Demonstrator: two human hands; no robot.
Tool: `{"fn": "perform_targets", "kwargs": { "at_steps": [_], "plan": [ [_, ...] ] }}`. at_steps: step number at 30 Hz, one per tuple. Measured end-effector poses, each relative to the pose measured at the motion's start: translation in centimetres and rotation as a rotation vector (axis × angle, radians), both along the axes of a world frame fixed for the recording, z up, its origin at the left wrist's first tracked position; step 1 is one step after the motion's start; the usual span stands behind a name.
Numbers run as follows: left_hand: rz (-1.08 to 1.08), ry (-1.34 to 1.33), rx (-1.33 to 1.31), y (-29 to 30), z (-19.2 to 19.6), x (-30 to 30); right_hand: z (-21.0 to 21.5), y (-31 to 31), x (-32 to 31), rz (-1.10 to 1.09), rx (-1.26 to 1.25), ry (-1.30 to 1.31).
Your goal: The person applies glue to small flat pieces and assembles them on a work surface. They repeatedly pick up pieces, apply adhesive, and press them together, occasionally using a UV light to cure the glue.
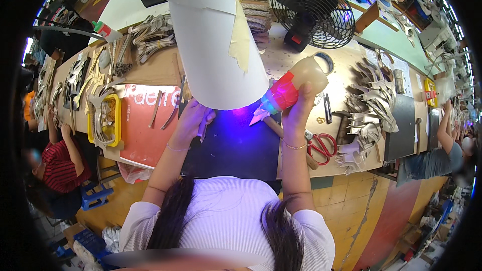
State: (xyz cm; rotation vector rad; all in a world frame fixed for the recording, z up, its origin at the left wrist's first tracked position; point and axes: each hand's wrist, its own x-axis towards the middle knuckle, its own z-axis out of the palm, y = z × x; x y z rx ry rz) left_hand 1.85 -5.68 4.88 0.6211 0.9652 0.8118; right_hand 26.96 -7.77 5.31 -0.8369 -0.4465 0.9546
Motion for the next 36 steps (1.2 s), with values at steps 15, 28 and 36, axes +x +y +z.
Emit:
{"fn": "perform_targets", "kwargs": {
  "at_steps": [15, 28, 36],
  "plan": [
    [-0.157, 0.176, 0.242, 0.1, 0.5, 2.0, -1.2, 1.3, -1.6, -0.117, 0.164, -0.471],
    [-0.195, 0.183, 0.187, 0.4, 1.2, 2.6, 1.0, 0.7, -2.8, -0.150, 0.129, -0.629],
    [-0.220, 0.136, 0.143, 0.7, 1.0, 2.7, 0.3, 0.9, -2.5, -0.140, 0.137, -0.595]
  ]
}}
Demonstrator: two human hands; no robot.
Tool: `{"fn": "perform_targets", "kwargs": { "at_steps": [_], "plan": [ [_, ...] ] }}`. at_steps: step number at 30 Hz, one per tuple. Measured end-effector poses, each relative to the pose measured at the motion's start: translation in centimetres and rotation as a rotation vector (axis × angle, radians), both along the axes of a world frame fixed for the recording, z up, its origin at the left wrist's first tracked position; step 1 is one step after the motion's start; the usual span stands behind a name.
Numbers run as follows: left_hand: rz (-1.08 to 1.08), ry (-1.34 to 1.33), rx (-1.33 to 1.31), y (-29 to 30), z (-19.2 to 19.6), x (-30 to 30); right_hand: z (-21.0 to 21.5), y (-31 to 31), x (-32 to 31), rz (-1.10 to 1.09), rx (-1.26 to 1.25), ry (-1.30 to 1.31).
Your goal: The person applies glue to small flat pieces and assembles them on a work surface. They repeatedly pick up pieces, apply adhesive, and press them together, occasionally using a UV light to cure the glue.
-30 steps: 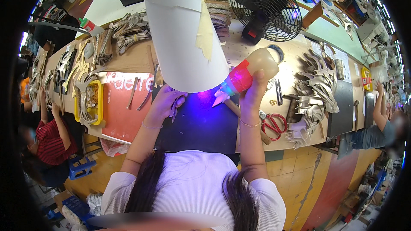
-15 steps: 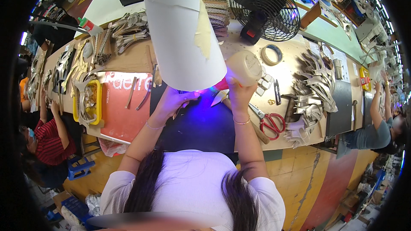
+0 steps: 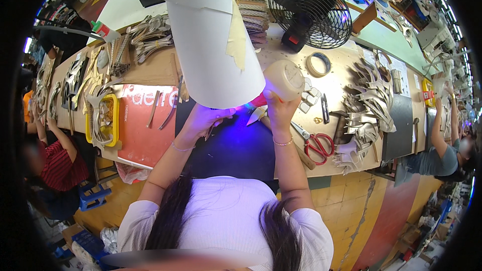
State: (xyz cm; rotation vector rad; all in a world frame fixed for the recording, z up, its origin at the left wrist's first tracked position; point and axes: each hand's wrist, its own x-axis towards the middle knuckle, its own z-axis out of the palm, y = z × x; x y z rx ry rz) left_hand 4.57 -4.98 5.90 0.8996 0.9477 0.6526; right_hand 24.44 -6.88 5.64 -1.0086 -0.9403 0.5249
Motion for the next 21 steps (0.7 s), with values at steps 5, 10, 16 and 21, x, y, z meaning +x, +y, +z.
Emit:
{"fn": "perform_targets", "kwargs": {
  "at_steps": [5, 10, 16, 21],
  "plan": [
    [0.045, -0.026, 0.020, -0.1, -0.4, 0.2, -0.3, -0.2, 0.4, 0.028, -0.049, -0.038],
    [0.044, -0.060, 0.003, 0.0, -0.6, -0.1, -0.6, -0.2, 0.6, 0.019, -0.022, -0.008],
    [-0.064, -0.020, -0.023, -0.3, -0.5, -0.2, -1.7, 0.8, 2.0, 0.086, 0.010, 0.223],
    [-0.266, 0.029, -0.094, -0.2, 0.0, -0.1, -2.5, 1.1, 1.8, 0.069, -0.050, 0.146]
  ]
}}
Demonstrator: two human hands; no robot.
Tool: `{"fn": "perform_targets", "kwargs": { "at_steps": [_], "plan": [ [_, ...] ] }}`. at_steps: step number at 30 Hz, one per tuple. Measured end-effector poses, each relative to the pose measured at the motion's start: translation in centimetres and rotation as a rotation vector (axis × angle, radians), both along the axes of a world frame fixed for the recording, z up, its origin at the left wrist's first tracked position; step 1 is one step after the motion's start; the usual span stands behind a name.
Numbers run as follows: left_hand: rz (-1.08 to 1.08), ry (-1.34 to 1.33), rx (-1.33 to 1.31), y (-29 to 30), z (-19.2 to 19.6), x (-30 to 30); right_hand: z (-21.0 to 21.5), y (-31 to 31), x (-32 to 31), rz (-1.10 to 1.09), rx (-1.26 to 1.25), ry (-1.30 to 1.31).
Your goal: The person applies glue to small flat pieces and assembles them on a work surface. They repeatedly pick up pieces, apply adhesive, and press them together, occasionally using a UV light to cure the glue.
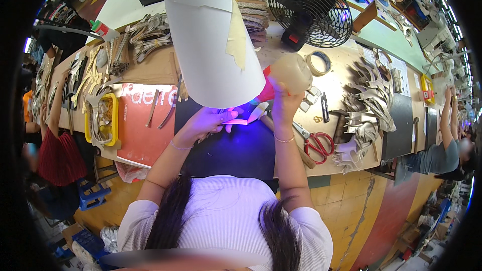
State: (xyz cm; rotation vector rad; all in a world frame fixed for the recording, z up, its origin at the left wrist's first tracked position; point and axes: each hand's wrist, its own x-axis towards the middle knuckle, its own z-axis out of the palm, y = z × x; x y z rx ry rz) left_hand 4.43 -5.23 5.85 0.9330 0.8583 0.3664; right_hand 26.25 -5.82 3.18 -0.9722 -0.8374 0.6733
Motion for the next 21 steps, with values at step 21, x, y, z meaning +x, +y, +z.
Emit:
{"fn": "perform_targets", "kwargs": {
  "at_steps": [21],
  "plan": [
    [-0.098, -0.080, -0.128, 0.2, 0.6, 0.0, 2.7, -0.1, -1.8, 0.001, 0.026, -0.138]
  ]
}}
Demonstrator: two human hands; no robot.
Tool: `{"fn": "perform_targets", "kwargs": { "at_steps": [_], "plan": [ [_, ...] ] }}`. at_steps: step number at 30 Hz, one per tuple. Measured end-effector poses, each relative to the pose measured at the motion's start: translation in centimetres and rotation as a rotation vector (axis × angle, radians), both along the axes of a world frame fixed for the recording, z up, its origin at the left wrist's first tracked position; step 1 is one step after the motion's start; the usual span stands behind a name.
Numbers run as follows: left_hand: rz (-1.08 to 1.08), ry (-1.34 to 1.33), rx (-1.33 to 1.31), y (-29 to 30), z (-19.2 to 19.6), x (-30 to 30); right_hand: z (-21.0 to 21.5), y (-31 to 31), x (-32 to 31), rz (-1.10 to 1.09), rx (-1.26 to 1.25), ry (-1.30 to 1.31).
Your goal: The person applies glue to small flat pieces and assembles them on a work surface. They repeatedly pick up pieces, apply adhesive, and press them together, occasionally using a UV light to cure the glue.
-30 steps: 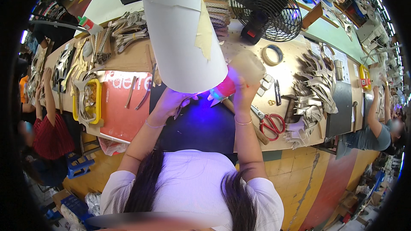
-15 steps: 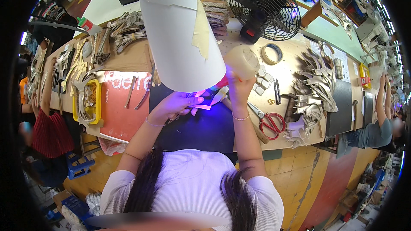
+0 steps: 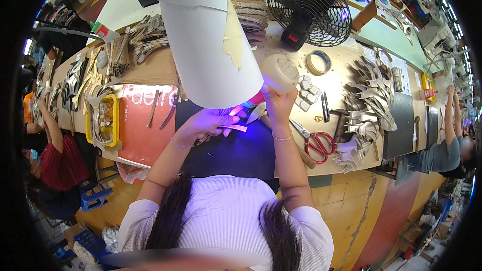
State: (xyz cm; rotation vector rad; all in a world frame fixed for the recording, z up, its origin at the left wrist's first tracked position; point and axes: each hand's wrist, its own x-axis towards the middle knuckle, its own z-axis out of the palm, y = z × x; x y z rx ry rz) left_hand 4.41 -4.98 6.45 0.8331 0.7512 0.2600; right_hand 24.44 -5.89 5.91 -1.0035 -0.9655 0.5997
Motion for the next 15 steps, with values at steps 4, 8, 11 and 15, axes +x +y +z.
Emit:
{"fn": "perform_targets", "kwargs": {
  "at_steps": [4, 8, 11, 15],
  "plan": [
    [0.017, 0.048, 0.012, -0.1, 0.6, 0.0, 0.1, -0.1, 0.1, 0.023, -0.026, -0.010],
    [0.004, 0.026, -0.017, 0.3, 0.6, -0.5, -0.3, -0.3, 0.5, 0.024, -0.048, -0.026],
    [0.013, -0.009, -0.016, 0.4, 0.2, -0.8, -1.5, -0.3, 1.2, -0.014, -0.008, -0.026],
    [0.101, 0.029, 0.067, 0.3, -0.5, -2.9, -3.6, 0.0, 2.6, -0.061, -0.010, 0.187]
  ]
}}
